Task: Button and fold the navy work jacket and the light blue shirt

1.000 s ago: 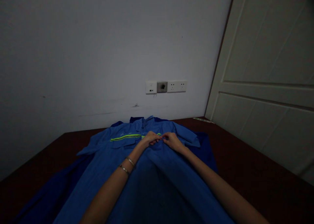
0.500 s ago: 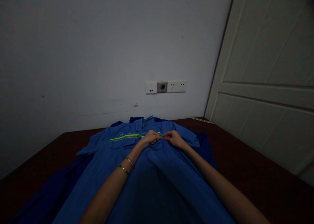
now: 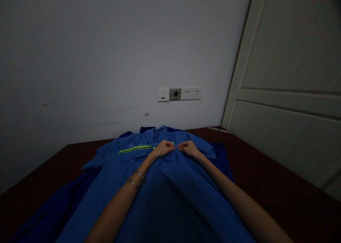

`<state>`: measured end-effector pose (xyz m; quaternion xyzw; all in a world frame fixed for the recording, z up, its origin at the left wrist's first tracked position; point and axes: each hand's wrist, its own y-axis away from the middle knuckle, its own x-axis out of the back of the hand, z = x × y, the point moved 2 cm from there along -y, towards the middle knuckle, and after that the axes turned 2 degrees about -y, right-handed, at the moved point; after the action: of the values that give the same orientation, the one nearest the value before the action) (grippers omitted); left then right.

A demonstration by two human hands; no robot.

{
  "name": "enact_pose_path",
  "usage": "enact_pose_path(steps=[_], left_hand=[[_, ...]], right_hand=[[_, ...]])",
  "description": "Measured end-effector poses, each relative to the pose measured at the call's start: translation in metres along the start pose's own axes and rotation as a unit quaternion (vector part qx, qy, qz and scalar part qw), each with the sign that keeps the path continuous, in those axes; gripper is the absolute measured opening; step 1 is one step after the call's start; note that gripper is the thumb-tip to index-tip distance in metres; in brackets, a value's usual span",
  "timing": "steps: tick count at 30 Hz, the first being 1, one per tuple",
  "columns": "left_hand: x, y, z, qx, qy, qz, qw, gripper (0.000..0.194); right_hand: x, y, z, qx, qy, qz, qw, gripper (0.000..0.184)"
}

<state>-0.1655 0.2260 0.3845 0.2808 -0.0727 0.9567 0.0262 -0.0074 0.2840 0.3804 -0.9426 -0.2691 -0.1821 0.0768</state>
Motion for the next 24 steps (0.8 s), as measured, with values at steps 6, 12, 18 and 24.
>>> enact_pose_path(steps=[6, 12, 18, 24], left_hand=[[0.014, 0.003, 0.021, -0.044, -0.081, 0.024, 0.995, 0.027], [0.062, 0.031, 0.100, -0.137, -0.098, 0.161, 0.973, 0.029], [0.074, 0.060, 0.126, -0.108, -0.094, 0.188, 0.972, 0.033], [0.083, 0.075, 0.084, -0.007, -0.143, 0.113, 0.983, 0.032]], right_hand=[[0.009, 0.005, -0.007, 0.021, 0.031, -0.013, 0.999, 0.023], [0.018, 0.017, -0.034, 0.101, 0.080, 0.018, 0.992, 0.021], [-0.008, 0.044, -0.074, 0.186, 0.131, -0.044, 0.973, 0.024], [-0.050, 0.083, -0.089, 0.250, 0.218, -0.121, 0.936, 0.027]])
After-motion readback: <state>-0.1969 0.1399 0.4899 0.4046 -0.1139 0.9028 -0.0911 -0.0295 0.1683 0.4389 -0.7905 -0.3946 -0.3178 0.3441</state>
